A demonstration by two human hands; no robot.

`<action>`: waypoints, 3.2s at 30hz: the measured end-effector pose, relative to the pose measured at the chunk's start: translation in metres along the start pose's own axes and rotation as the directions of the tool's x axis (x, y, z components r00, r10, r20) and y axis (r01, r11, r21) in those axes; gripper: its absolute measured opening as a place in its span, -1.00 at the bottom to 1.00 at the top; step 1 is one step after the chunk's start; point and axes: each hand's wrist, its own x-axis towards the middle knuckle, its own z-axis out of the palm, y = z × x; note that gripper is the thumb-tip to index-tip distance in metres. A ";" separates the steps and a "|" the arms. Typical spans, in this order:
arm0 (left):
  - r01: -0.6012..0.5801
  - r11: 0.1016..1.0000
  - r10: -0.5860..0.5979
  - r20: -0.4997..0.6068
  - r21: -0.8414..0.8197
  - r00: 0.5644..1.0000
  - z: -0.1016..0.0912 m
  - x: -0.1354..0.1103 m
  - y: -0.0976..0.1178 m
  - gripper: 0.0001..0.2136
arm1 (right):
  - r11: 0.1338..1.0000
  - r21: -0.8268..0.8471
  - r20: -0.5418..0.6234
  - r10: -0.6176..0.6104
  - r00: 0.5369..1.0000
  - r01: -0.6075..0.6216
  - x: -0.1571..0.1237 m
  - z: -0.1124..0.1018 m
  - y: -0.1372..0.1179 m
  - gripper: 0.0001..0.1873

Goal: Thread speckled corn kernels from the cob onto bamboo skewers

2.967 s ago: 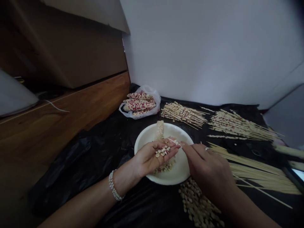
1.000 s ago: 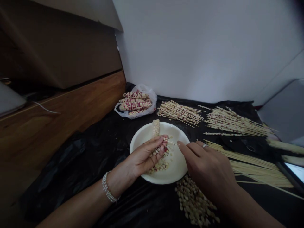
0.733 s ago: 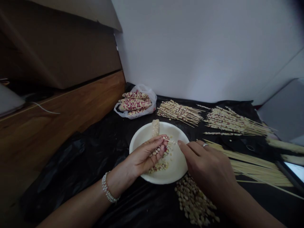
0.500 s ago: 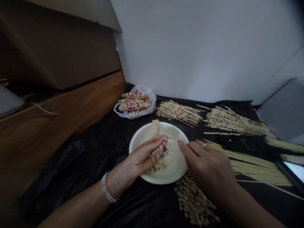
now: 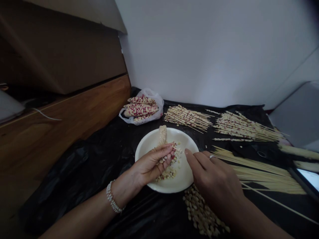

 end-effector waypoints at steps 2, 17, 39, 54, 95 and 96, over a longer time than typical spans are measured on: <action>0.001 1.000 -0.001 0.000 -0.004 1.000 0.001 0.000 0.000 -0.81 | 1.000 -0.009 -0.003 -0.010 1.000 0.010 0.000 0.000 -0.001 -0.67; 0.075 0.991 -0.074 0.005 -0.115 0.997 0.011 -0.004 0.001 -0.91 | 1.000 0.020 0.019 0.003 1.000 -0.003 -0.001 0.005 -0.002 -0.70; 0.005 0.998 0.001 0.096 -0.055 0.995 0.005 -0.003 -0.002 -0.84 | 0.999 -0.025 0.040 0.039 0.998 -0.038 0.002 0.000 0.002 -0.74; -0.023 0.999 0.024 0.005 -0.028 1.000 0.004 -0.003 0.000 -0.77 | 0.998 -0.048 0.038 0.033 0.999 -0.031 0.000 0.001 0.002 -0.74; 0.067 0.991 -0.074 -0.054 -0.119 0.996 0.017 -0.005 -0.003 -0.87 | 1.000 0.002 -0.003 0.001 1.000 -0.001 -0.003 0.014 -0.007 -0.68; 0.062 0.991 -0.068 -0.053 -0.122 0.996 0.017 -0.005 -0.002 -0.87 | 1.000 0.004 0.008 0.006 1.000 -0.006 -0.002 0.014 -0.008 -0.67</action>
